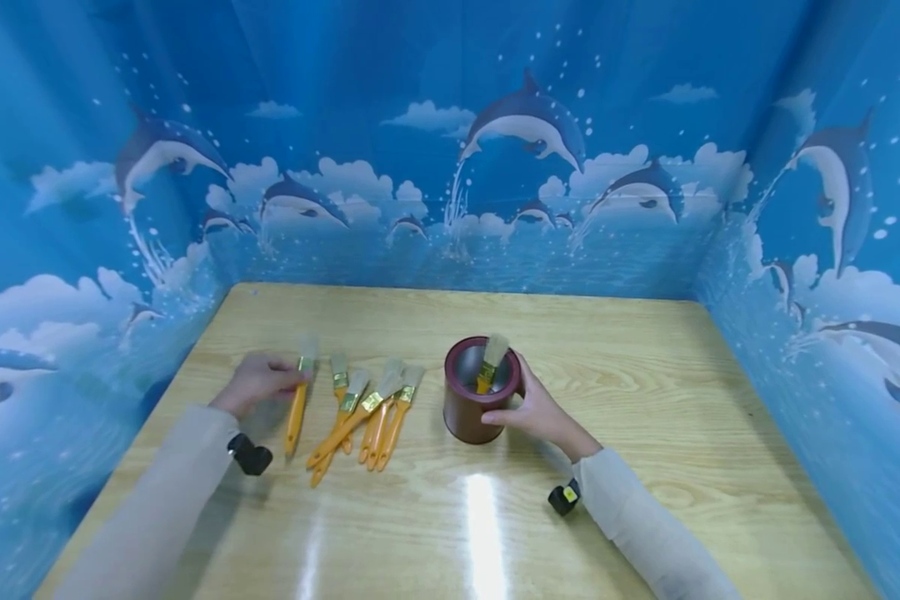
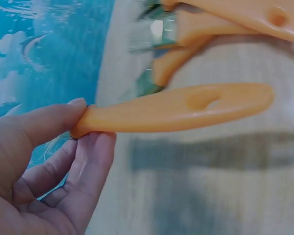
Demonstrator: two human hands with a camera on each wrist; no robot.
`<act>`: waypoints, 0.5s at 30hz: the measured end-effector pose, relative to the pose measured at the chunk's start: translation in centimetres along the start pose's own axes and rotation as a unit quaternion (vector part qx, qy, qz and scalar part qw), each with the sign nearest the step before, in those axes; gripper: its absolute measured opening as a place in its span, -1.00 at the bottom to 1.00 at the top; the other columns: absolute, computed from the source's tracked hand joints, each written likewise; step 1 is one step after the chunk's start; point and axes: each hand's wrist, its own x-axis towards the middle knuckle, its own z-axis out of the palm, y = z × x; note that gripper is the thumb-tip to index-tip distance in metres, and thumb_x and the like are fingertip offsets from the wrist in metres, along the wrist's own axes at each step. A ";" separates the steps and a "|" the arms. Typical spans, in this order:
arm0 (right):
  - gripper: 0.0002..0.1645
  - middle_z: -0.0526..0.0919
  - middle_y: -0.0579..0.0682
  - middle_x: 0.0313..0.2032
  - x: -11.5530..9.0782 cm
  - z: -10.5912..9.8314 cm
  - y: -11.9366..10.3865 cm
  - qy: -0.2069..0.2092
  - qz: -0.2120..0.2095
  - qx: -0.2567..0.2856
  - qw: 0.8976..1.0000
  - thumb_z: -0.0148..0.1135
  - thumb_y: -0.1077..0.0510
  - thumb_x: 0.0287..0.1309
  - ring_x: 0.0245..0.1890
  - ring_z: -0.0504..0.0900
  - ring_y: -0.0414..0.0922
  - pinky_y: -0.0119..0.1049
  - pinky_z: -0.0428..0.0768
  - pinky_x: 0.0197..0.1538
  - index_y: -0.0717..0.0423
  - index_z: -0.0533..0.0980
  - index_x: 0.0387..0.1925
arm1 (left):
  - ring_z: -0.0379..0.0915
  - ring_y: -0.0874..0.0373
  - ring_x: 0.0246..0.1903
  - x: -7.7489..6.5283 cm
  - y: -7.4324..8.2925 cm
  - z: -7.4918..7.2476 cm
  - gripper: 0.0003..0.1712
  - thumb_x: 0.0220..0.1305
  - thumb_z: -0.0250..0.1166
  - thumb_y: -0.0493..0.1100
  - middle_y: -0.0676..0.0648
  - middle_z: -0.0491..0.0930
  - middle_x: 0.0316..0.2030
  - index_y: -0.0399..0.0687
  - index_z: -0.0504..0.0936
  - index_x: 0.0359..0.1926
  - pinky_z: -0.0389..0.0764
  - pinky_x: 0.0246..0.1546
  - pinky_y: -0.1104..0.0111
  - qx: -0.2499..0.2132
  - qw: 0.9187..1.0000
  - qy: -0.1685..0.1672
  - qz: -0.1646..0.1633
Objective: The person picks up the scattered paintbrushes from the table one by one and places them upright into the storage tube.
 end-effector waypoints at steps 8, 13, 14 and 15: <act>0.30 0.07 -0.05 0.44 0.0 0.0 0.1 -0.001 -0.001 0.000 1.000 0.53 -0.01 -0.09 0.42 0.12 0.04 0.20 0.09 0.39 -0.28 -0.17 0.49 | 0.60 0.13 -0.15 0.3 2.2 -0.7 -0.41 0.28 0.29 0.01 -0.27 0.56 0.02 -0.37 0.47 0.13 0.56 0.07 0.13 -0.007 1.000 0.005 -0.003; 0.29 0.06 -0.06 0.45 0.1 0.0 0.1 -0.002 -0.007 0.001 1.000 0.53 0.01 -0.08 0.42 0.11 0.03 0.20 0.08 0.40 -0.29 -0.17 0.48 | 0.60 0.07 -0.05 0.0 4.0 -0.7 -0.37 0.28 0.29 0.01 -0.31 0.52 0.09 -0.38 0.41 0.18 0.55 0.08 0.18 -0.034 0.999 0.002 0.010; 0.29 0.06 -0.06 0.45 0.1 0.0 0.1 -0.002 -0.008 0.002 1.000 0.52 0.02 -0.07 0.42 0.11 0.03 0.20 0.07 0.40 -0.29 -0.17 0.48 | 0.60 0.07 -0.04 0.0 4.4 -0.7 -0.37 0.28 0.29 0.00 -0.31 0.52 0.10 -0.37 0.40 0.18 0.57 0.06 0.21 -0.037 0.999 0.003 0.013; 0.29 0.06 -0.06 0.45 0.1 0.0 0.0 -0.002 -0.009 0.003 1.000 0.52 0.03 -0.07 0.42 0.11 0.03 0.20 0.07 0.40 -0.29 -0.17 0.49 | 0.59 0.04 -0.02 0.0 4.8 -0.7 -0.39 0.28 0.29 -0.01 -0.32 0.52 0.10 -0.37 0.40 0.17 0.58 0.04 0.23 -0.043 0.999 0.005 0.017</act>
